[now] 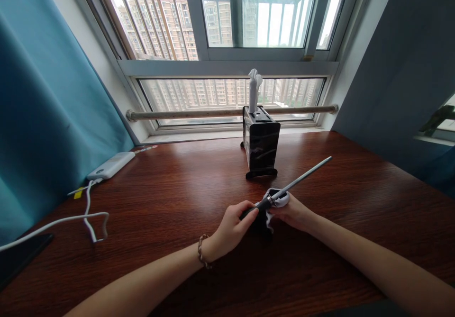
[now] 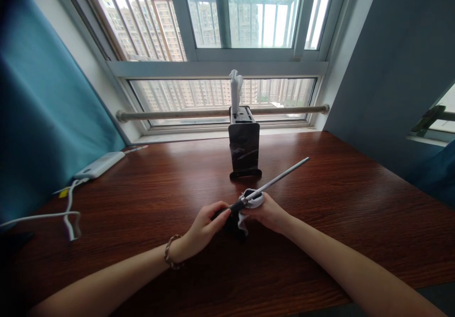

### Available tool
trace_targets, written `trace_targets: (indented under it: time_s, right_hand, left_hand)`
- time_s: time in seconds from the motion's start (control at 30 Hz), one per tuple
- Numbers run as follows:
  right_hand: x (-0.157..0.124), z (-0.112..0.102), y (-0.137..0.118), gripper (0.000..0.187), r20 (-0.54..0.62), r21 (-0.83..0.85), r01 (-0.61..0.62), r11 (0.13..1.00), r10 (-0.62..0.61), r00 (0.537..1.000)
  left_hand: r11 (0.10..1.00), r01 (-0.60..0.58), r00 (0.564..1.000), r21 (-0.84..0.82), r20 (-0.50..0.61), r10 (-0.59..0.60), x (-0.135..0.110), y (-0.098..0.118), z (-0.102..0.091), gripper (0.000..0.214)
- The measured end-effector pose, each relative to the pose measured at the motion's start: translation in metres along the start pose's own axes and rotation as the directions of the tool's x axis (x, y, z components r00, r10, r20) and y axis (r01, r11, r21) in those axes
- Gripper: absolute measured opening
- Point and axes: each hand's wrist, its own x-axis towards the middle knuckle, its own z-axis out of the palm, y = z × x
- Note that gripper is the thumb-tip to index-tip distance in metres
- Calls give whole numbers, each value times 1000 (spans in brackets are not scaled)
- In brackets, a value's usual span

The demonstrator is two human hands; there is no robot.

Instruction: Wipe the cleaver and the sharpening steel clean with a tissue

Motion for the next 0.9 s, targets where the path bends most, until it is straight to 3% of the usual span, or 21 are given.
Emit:
trace_targets:
  time_s: [0.27, 0.4, 0.5, 0.6, 0.7, 0.8, 0.9]
  right_hand:
    - [-3, -4, 0, 32, 144, 38, -7, 999, 1, 990]
    - [-2, -1, -3, 38, 79, 59, 82, 995, -87, 993]
    - [-3, 2, -6, 46, 114, 69, 63, 996, -71, 991]
    - [-4, 4, -7, 46, 147, 94, 12, 995, -25, 989]
    - [-3, 4, -5, 41, 100, 120, -22, 992, 10, 995]
    - [-1, 0, -1, 44, 48, 128, 1, 992, -7, 999]
    - [0, -2, 2, 48, 22, 124, 5, 992, -8, 1000]
  left_hand:
    - [911, 236, 949, -339, 280, -142, 6, 2, -4, 35]
    - [870, 309, 917, -386, 364, -164, 6, 3, -8, 37]
    - [875, 316, 912, -367, 372, -173, 7, 1, -8, 37]
    - [915, 261, 936, -308, 314, -161, 9, -3, -6, 33]
    - [970, 155, 970, -188, 214, -114, 9, -5, -2, 33]
    - [1000, 22, 994, 14, 107, -24, 7, -4, 1, 35]
    - [949, -144, 989, 280, 29, 142, 2, -2, 2, 30]
